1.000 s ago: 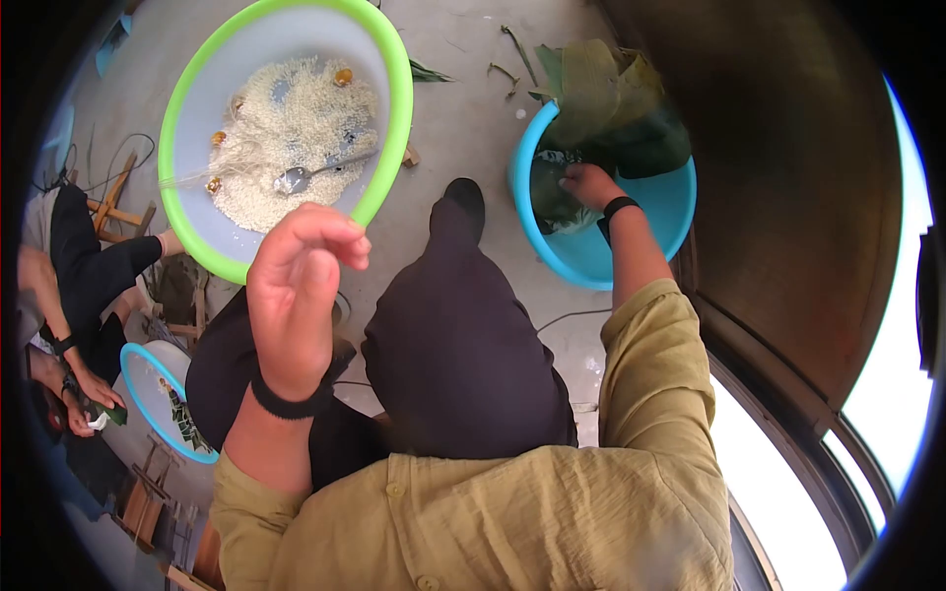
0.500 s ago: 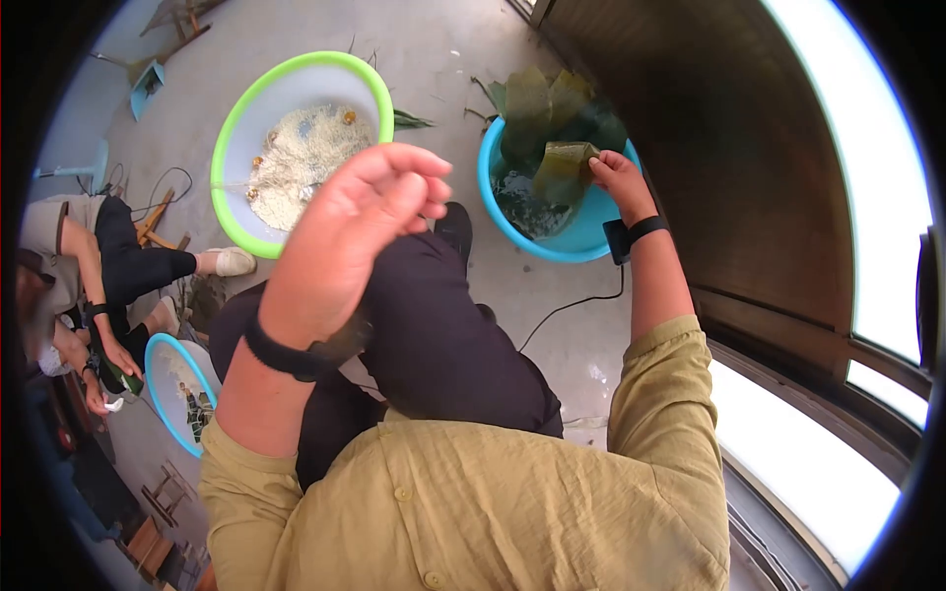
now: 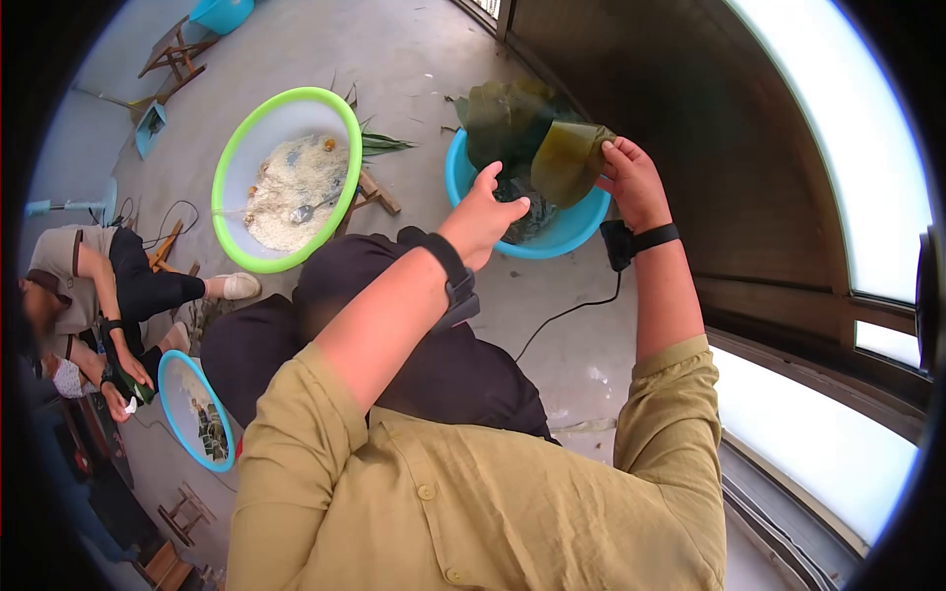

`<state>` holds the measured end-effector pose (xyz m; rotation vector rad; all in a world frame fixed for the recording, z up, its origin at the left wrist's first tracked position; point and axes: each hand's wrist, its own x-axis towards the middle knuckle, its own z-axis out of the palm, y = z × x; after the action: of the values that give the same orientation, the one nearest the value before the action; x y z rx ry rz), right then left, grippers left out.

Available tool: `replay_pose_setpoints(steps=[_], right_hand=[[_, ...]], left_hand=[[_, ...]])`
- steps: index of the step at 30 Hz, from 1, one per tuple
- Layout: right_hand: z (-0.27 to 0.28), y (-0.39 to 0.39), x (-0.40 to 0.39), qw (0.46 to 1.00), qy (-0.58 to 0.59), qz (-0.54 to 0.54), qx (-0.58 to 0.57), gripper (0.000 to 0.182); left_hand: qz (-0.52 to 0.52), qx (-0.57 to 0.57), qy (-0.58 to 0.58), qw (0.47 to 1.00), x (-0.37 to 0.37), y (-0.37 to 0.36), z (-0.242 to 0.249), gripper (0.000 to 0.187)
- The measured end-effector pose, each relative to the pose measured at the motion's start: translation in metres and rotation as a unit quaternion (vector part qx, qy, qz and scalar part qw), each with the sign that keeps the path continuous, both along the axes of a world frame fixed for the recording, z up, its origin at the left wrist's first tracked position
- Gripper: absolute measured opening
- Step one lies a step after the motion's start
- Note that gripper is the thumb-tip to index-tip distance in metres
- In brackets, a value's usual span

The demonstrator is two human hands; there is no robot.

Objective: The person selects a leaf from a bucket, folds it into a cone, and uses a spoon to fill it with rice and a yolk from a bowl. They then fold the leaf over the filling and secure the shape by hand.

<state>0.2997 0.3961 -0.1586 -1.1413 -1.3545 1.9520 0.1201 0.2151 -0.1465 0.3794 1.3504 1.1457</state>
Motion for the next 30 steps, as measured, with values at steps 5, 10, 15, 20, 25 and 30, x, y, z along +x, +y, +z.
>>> replay_pose_setpoints(steps=[5,10,15,20,25,30], right_hand=[[0.009,0.005,0.0,0.997,0.046,0.012,-0.055,0.016],[-0.022,0.015,-0.002,0.985,0.117,0.039,-0.123,0.021],[-0.067,0.015,0.001,0.976,0.135,0.023,-0.17,0.027],[-0.075,-0.029,-0.004,0.988,0.044,0.003,-0.145,0.039],[-0.102,-0.046,0.0,0.988,0.019,-0.047,-0.144,0.049],[-0.088,-0.065,0.003,0.972,0.037,-0.147,-0.177,0.052]], left_hand=[[-0.031,-0.008,0.033,0.999,0.002,0.019,-0.036,0.083],[-0.06,-0.017,-0.057,0.996,-0.007,0.029,-0.067,0.06],[-0.016,-0.027,-0.104,0.994,-0.003,0.034,-0.075,0.025],[0.011,-0.052,-0.062,0.997,-0.001,0.035,-0.072,0.016],[-0.004,-0.092,-0.038,0.995,0.001,0.033,-0.078,0.017],[0.059,-0.084,-0.055,0.993,0.001,0.03,-0.072,0.022]])
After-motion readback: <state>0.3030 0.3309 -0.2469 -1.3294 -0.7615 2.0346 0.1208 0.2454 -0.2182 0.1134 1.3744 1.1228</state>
